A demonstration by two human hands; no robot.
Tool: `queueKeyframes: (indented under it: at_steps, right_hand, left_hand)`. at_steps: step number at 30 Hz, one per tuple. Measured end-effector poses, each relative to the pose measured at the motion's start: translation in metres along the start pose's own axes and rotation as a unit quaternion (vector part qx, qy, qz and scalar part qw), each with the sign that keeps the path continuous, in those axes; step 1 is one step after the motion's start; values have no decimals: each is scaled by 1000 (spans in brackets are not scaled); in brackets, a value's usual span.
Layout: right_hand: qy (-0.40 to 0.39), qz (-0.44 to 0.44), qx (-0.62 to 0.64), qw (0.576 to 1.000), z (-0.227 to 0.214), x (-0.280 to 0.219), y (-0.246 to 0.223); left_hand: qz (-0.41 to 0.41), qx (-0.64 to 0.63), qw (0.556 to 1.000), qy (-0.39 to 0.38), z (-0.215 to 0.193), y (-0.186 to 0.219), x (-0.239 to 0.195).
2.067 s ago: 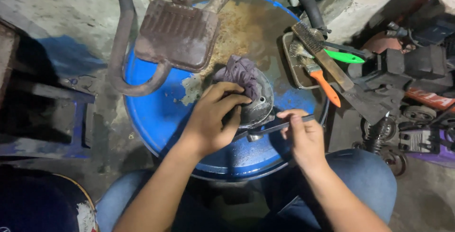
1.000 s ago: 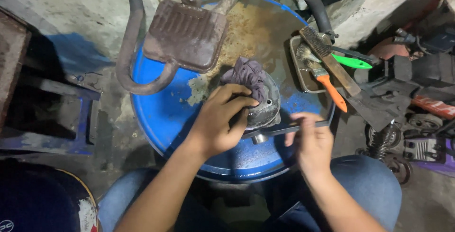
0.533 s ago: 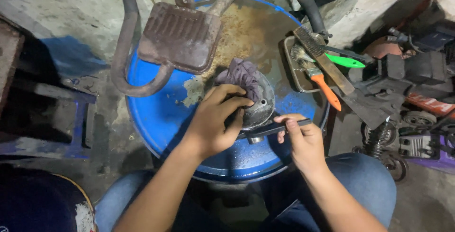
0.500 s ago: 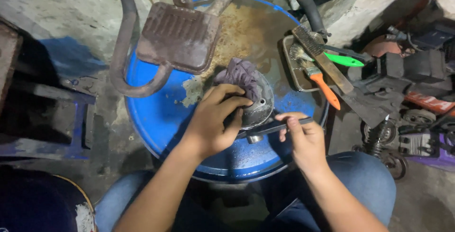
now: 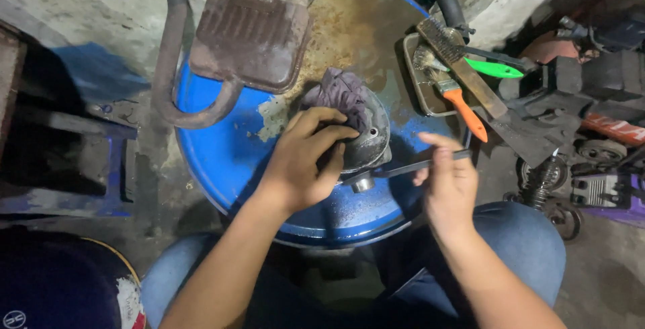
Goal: Cleaning and inspecting a motorcycle engine cylinder using a cloth and a wrench on a makeshift workbench.
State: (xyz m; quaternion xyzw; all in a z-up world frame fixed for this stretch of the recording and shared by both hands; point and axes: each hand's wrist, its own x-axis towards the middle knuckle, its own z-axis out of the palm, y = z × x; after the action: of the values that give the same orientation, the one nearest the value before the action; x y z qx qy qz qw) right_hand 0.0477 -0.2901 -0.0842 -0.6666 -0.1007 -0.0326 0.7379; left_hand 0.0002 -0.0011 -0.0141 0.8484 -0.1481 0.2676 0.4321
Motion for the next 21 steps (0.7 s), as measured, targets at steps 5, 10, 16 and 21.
queueKeyframes:
  at_steps: [5, 10, 16, 21]
  right_hand:
    - [53, -52, 86, 993, 3, -4, 4]
    - [-46, -8, 7, 999, 1, -5, 10]
    - [30, -32, 44, 998, -5, -8, 15]
    - [-64, 11, 8, 998, 3, -9, 3]
  left_hand:
    - [-4, -1, 1000, -1, -2, 4, 0]
    - [-3, 1, 1000, -10, -2, 3, 1]
    - [-1, 10, 1000, -10, -3, 3, 2]
    - [-8, 18, 1000, -21, -5, 11, 4]
